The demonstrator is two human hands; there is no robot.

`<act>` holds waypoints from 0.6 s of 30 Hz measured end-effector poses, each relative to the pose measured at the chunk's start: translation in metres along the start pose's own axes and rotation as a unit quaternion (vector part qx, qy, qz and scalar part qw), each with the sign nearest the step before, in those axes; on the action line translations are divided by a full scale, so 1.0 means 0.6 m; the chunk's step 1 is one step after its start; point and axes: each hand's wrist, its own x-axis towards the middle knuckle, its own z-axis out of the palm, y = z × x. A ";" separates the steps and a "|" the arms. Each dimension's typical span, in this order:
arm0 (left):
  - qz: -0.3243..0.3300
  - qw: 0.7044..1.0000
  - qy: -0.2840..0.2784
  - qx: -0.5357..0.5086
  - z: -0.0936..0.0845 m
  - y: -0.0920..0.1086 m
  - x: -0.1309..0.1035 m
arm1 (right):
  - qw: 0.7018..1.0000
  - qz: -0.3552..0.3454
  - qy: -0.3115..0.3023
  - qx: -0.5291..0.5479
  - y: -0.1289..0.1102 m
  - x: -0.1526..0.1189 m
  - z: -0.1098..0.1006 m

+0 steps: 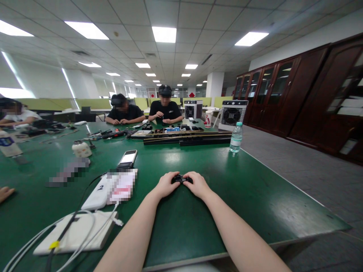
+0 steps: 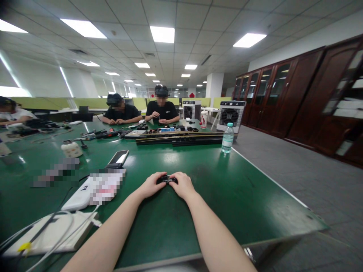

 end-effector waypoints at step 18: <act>-0.018 1.000 0.003 -0.011 -0.003 0.005 -0.002 | 0.993 -0.001 0.090 0.078 -0.003 0.005 -0.007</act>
